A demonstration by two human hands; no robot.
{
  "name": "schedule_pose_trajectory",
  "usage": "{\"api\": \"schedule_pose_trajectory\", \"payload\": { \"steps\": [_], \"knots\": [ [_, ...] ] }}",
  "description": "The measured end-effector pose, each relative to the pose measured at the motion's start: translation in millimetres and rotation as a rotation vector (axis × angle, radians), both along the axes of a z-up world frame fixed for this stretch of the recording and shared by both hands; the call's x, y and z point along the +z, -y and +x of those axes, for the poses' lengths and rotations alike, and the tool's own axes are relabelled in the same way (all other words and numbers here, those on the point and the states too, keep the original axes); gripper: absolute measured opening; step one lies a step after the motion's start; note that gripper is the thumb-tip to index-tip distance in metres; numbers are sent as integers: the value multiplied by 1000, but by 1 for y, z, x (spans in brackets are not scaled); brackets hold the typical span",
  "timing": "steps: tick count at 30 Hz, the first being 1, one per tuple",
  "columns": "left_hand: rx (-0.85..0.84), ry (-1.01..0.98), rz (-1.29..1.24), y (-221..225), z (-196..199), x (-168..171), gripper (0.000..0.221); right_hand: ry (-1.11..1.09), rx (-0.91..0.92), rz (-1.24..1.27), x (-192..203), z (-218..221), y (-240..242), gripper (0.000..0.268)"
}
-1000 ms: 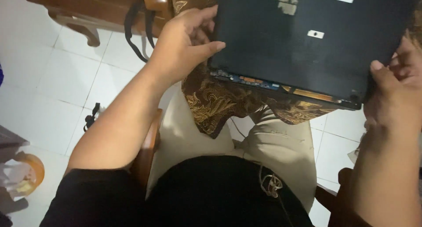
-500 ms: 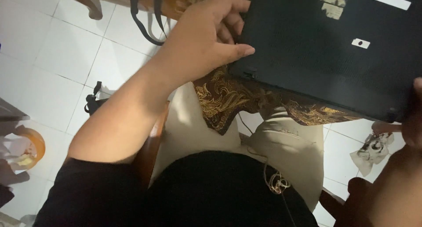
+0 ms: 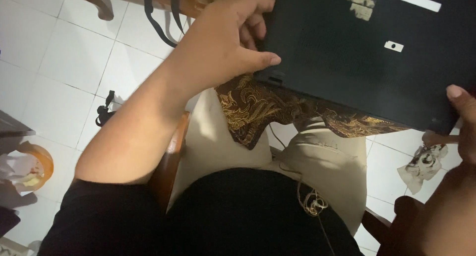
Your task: Cleaning a laptop back cover with a brush and then reattaching it to the laptop body using a screwdriver.
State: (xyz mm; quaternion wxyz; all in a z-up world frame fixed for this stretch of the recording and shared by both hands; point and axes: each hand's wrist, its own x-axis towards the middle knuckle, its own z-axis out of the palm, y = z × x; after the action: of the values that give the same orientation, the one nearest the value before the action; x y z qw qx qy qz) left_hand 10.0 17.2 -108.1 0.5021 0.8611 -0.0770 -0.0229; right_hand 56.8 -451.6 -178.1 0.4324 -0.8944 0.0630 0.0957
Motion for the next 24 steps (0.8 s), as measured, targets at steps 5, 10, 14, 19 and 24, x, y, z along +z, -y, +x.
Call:
{"api": "schedule_pose_trajectory", "payload": {
  "steps": [5, 10, 14, 19, 24],
  "knots": [
    [-4, -68, 65, 0, 2, 2, 72, 140, 196, 7, 16, -2, -24, 58],
    [2, -134, 131, 3, 0, 10, 76, 342, 438, 126, 19, 2, -36, 52],
    [7, -194, 153, 3, -3, 17, 78, 323, 448, 124, 21, 5, -37, 53],
    [-32, -182, 154, 2, -1, 11, 79, 322, 453, 212, -2, 11, -15, 56],
    [-31, -191, 279, 9, -2, 16, 90, 371, 361, 157, -1, 9, -17, 51]
  ]
}}
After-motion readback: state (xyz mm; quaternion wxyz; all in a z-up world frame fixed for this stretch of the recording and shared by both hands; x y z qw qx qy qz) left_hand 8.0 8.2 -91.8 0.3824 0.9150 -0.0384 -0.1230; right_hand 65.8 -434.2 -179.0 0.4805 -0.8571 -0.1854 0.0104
